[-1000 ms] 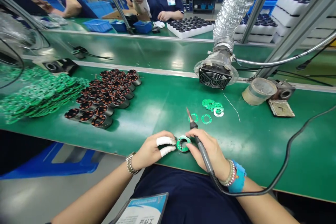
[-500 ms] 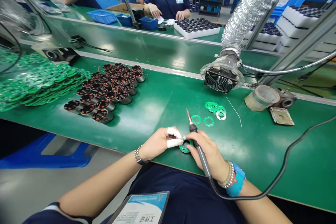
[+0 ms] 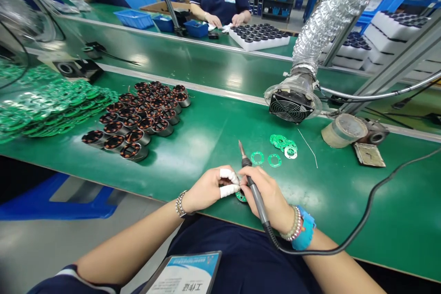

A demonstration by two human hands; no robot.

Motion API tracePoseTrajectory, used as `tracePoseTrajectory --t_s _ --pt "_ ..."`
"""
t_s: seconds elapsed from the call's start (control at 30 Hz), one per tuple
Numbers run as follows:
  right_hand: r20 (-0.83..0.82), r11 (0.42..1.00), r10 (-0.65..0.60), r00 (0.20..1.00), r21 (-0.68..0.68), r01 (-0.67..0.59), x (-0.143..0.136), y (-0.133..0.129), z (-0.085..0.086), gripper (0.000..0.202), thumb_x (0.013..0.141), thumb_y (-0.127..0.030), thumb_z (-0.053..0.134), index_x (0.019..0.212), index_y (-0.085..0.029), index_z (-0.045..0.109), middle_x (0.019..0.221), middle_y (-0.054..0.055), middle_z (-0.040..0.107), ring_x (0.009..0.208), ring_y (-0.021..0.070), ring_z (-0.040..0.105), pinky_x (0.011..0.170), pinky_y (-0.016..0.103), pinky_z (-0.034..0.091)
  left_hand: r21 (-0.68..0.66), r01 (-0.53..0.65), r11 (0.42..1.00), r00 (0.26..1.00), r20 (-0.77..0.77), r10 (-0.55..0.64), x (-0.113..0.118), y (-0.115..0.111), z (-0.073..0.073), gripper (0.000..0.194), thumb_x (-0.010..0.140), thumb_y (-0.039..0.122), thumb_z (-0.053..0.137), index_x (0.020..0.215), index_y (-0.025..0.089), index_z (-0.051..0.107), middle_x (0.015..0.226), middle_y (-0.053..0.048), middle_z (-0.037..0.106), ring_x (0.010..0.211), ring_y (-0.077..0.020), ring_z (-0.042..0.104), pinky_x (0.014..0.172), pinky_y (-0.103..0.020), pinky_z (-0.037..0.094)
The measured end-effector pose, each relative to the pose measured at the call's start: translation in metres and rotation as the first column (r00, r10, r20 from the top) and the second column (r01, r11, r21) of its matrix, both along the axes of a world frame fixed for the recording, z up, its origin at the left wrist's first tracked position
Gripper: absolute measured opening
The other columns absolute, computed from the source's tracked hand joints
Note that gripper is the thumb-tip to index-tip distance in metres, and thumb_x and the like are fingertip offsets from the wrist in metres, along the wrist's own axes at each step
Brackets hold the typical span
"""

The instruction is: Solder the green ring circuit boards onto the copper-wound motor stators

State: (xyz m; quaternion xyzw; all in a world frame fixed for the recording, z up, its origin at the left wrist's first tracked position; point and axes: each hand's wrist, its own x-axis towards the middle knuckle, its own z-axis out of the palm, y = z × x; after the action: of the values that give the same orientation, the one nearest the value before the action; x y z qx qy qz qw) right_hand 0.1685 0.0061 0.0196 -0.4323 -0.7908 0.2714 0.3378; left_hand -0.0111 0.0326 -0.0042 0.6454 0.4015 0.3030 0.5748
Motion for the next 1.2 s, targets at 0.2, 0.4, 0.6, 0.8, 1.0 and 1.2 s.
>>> tracePoseTrajectory --t_s 0.2,0.4,0.6,0.8,1.0,1.2 --pt "0.016 0.999 -0.014 1.000 0.047 0.013 -0.009 -0.006 -0.003 0.028 0.084 -0.010 0.043 0.109 -0.021 0.046 0.077 0.003 0.055 0.071 0.0155 0.053 0.066 0.028 0.048 -0.076 0.040 0.996 0.992 0.126 -0.030 -0.002 -0.001 -0.003 0.010 0.074 0.022 0.061 0.070 0.014 0.058 0.074 -0.001 0.054 0.069 -0.0116 0.053 0.069 -0.025 0.045" --pt "-0.016 0.994 -0.075 0.997 0.080 0.076 -0.003 -0.015 0.002 0.023 0.083 -0.010 0.049 0.104 -0.021 0.050 0.086 0.005 0.058 0.077 0.0170 0.054 0.069 0.031 0.048 -0.231 0.131 0.964 0.964 0.258 -0.069 -0.006 0.000 0.000 0.015 0.075 0.024 0.062 0.069 0.014 0.053 0.071 0.000 0.052 0.067 -0.0106 0.052 0.068 -0.025 0.044" --pt "-0.077 0.997 -0.061 0.995 0.033 0.064 0.022 -0.030 0.011 0.022 0.082 -0.009 0.052 0.099 -0.022 0.057 0.072 0.002 0.060 0.066 0.0149 0.056 0.060 0.027 0.047 -0.275 0.128 0.953 0.970 0.235 -0.062 -0.009 0.003 -0.003 0.016 0.073 0.025 0.063 0.070 0.014 0.054 0.073 0.000 0.053 0.067 -0.0106 0.051 0.068 -0.025 0.042" --pt "-0.137 0.999 -0.041 0.990 0.027 0.045 0.032 -0.036 0.021 0.029 0.079 -0.011 0.055 0.106 -0.020 0.061 0.074 0.005 0.064 0.066 0.0162 0.058 0.059 0.030 0.049 -0.292 0.117 0.949 0.973 0.224 -0.051 -0.008 0.002 -0.005 0.016 0.073 0.026 0.063 0.070 0.014 0.053 0.069 0.000 0.054 0.067 -0.0111 0.052 0.068 -0.026 0.042" --pt "-0.141 0.991 -0.118 0.983 -0.081 0.107 0.034 -0.035 0.021 0.018 0.080 -0.011 0.055 0.093 -0.018 0.066 0.073 0.004 0.064 0.064 0.0134 0.059 0.057 0.026 0.048 -0.314 0.106 0.943 0.978 0.205 -0.042 -0.008 0.002 -0.005 0.016 0.072 0.026 0.064 0.071 0.013 0.054 0.070 0.000 0.055 0.067 -0.0108 0.053 0.069 -0.026 0.042" --pt "-0.141 0.990 -0.120 0.983 -0.093 0.107 0.034 -0.035 0.020 0.018 0.080 -0.011 0.056 0.093 -0.019 0.066 0.073 0.002 0.064 0.064 0.0116 0.058 0.058 0.024 0.047 -0.326 0.107 0.939 0.977 0.209 -0.039 -0.008 0.002 -0.005 0.016 0.072 0.026 0.063 0.070 0.013 0.054 0.070 0.001 0.055 0.068 -0.0111 0.053 0.069 -0.026 0.041"
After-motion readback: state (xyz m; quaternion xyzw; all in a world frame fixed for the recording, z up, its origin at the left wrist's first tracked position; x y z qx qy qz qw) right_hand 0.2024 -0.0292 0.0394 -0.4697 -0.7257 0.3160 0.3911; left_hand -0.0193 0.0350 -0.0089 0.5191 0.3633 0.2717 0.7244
